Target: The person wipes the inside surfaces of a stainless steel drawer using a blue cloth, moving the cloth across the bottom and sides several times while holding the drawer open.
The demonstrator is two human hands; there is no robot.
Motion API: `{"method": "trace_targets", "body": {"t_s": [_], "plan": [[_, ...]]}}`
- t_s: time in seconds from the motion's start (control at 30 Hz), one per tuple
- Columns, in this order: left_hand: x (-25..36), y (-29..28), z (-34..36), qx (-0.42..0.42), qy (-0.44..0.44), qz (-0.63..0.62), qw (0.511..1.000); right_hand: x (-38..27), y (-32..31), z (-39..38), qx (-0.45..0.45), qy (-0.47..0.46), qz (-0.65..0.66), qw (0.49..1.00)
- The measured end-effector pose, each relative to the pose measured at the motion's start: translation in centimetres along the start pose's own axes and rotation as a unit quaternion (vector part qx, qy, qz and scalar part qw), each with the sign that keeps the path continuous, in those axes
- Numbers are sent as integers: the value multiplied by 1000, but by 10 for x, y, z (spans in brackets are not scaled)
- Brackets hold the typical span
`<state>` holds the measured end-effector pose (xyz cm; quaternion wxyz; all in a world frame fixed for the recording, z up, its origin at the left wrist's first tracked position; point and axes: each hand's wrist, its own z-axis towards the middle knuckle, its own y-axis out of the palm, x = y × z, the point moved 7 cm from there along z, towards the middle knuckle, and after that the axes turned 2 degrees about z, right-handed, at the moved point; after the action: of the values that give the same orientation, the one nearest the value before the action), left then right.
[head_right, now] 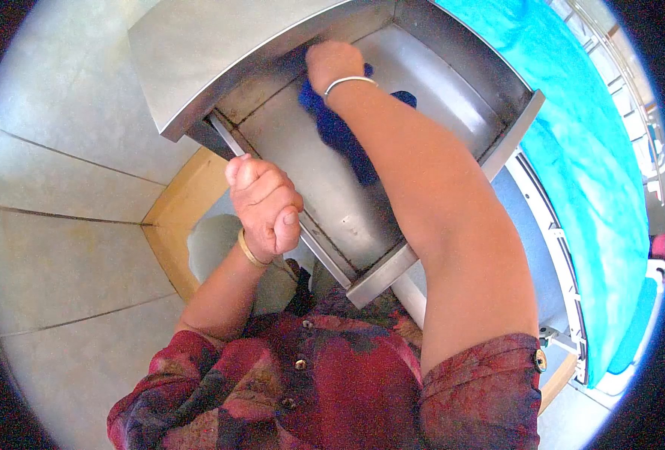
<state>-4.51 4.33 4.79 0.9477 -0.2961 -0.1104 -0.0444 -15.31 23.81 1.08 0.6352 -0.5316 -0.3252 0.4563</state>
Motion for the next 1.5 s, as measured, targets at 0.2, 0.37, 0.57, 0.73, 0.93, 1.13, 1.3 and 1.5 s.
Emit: {"method": "trace_targets", "body": {"t_s": [0.2, 0.37, 0.57, 0.73, 0.93, 1.13, 1.3, 1.5], "plan": [[0, 0, -1, 19, 9, -6, 1000, -105, 35, -33, -183, -187, 205, 943], [-1, 0, -3, 15, 10, 7, 1000, -109, 15, -42, -133, -309, 189, 923], [1, 1, -1, 2, 8, 0, 1000, -22, 8, -9, -95, -133, -51, 985], [3, -1, 1, 10, 8, 5, 1000, -48, 20, -16, -89, -210, 32, 973], [-1, -1, -3, 16, 7, 0, 1000, -106, 17, -49, -88, -332, 171, 924], [1, 1, 1, 10, 11, -7, 1000, -15, 7, -6, -114, -104, -41, 987], [1, -1, 1, 17, 13, -12, 1000, -20, 17, -9, 27, -96, 77, 992], [-1, 1, -2, 31, 9, -5, 999, -107, 34, -25, 31, -159, 262, 951]]}}
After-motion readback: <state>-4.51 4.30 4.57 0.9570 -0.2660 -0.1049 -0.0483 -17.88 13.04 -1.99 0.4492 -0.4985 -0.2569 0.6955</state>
